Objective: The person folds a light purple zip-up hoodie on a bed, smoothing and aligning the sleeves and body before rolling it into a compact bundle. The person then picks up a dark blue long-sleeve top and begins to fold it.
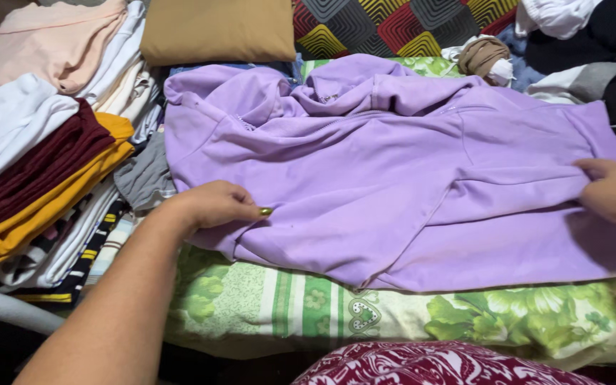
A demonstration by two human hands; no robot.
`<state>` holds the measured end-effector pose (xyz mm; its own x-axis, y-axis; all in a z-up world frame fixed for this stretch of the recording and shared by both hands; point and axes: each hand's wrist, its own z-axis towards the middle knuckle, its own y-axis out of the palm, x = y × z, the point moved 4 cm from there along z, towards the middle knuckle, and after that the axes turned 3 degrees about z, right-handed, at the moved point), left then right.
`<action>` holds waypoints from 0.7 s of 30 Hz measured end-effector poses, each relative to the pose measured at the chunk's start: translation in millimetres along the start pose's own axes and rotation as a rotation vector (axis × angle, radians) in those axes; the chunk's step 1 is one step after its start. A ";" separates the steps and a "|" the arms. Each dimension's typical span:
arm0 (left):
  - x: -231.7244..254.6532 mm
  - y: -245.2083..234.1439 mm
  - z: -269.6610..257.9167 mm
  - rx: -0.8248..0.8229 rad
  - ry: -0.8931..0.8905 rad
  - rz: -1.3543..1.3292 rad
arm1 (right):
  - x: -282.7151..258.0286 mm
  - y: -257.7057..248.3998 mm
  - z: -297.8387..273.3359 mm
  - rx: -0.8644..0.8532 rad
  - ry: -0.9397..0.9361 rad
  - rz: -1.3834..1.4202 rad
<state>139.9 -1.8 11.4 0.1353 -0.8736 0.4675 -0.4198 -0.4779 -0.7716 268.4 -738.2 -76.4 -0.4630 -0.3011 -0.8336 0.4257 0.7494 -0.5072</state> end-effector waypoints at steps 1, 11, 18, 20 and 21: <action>8.2 -1.1 2.7 0.010 0.008 0.098 | 8.1 2.1 2.1 0.003 0.024 0.007; 43.0 4.8 4.1 -0.089 0.022 -0.526 | -36.7 25.0 -14.9 -0.369 -0.230 0.114; 74.3 4.3 -25.0 0.874 0.399 -0.003 | -2.1 4.3 -9.3 -0.303 -0.088 0.245; 111.3 36.1 -40.4 1.029 0.609 0.100 | 6.4 3.4 -5.9 -0.224 -0.001 0.205; 129.4 56.3 -43.9 0.928 0.700 0.015 | 6.3 6.2 -6.0 -0.186 0.049 0.250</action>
<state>94.4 -137.7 47.4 -0.5116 -0.7766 0.3678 0.4414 -0.6047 -0.6630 263.5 -731.8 -83.5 -0.4008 -0.0688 -0.9136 0.3833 0.8931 -0.2354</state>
